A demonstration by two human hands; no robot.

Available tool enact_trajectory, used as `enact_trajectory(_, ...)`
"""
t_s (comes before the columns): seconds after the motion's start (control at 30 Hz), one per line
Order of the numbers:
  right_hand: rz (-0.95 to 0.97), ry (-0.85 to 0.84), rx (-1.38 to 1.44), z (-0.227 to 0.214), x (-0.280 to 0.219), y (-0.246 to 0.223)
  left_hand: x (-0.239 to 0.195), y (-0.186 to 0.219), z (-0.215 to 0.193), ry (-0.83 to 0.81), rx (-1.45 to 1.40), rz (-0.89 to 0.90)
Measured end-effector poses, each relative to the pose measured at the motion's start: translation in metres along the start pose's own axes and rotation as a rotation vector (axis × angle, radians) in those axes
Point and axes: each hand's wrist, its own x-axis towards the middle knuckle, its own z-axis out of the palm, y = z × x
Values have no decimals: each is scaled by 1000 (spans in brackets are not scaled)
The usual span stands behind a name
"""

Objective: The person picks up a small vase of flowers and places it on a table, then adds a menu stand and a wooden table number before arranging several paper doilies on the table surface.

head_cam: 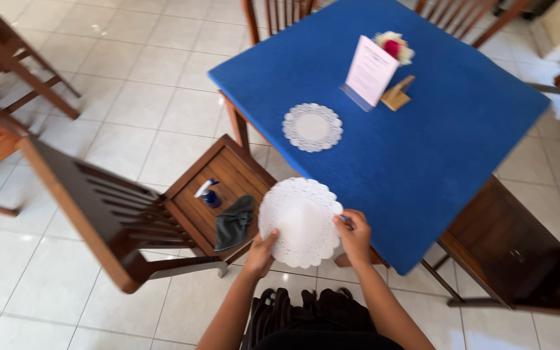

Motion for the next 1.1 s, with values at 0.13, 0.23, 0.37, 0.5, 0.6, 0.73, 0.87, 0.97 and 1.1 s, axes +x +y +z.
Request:
enact_trajectory(0.13,-4,55,20,-9,4,12,-11,-3,17,113,46,-22)
enact_trajectory(0.23,2,38,133,-29,13,12,-11,-15,37,151,45,-19)
enact_trajectory(0.37,120,48,146,-93,19,13,-4,-53,83,91,25,-11)
enact_trajectory(0.5,113,124,151,-167,24,25,9,-97,138,84,70,-68)
enact_trajectory(0.6,162,194,176,-218,26,33,19,-126,177,-5,56,-69)
enact_trajectory(0.73,205,250,186,-276,27,40,34,-159,222,-53,81,-137)
enact_trajectory(0.87,193,322,198,-313,30,44,51,-182,251,-94,58,-179)
enact_trajectory(0.97,175,367,218,-321,35,48,65,-188,258,-127,125,-195)
enact_trajectory(1.1,207,379,207,-318,40,46,86,-181,257,-108,143,-239)
